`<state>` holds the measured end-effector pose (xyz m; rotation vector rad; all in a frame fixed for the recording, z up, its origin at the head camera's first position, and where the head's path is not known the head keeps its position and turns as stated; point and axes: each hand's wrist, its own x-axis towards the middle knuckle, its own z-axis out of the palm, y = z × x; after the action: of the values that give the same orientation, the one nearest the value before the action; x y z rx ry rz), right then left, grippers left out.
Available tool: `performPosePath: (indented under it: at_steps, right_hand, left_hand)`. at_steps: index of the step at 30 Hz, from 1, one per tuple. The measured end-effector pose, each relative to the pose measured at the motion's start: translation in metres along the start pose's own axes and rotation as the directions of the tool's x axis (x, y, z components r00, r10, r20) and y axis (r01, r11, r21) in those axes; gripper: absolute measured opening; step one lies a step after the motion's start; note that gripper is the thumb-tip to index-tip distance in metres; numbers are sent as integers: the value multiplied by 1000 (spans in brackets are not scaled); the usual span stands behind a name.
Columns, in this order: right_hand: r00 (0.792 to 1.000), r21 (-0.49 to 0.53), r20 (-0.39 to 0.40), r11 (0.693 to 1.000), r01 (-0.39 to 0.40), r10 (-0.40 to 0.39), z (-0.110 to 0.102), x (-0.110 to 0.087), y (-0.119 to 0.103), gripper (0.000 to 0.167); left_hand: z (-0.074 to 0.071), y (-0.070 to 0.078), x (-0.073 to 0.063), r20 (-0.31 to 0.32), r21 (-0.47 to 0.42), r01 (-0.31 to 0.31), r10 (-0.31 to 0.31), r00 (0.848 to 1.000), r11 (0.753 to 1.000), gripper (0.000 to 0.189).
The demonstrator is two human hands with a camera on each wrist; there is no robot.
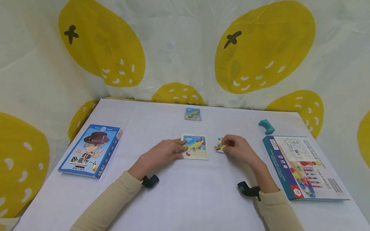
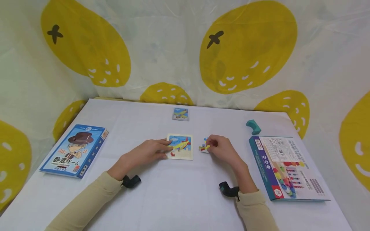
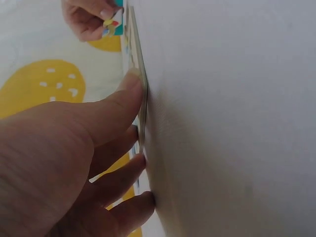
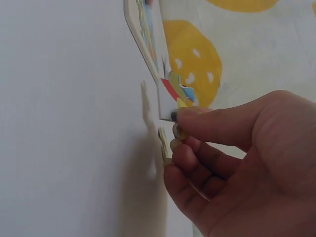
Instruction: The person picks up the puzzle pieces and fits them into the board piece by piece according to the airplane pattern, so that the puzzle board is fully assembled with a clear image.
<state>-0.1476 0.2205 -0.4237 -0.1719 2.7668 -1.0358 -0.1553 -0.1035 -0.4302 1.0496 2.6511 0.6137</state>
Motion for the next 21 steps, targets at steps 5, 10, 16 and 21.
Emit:
performPosePath:
  at_steps: [5, 10, 16, 21]
  right_hand:
    - [1000, 36, 19, 999, 24, -25, 17, 5, -20, 10]
    - [996, 73, 41, 994, 81, -84, 37, 9, -38, 8]
    - [986, 87, 46, 984, 154, -158, 53, 13, -51, 6]
    - [986, 61, 42, 986, 156, -159, 62, 15, -58, 4]
  left_hand:
    - [1, -3, 1, 10, -7, -9, 9, 1000, 1000, 45]
    - [3, -5, 2, 9, -7, -1, 1, 1000, 1000, 44]
    - [3, -6, 3, 1, 9, -6, 6, 1000, 1000, 43]
    - [4, -5, 2, -11, 13, -13, 14, 1000, 1000, 43]
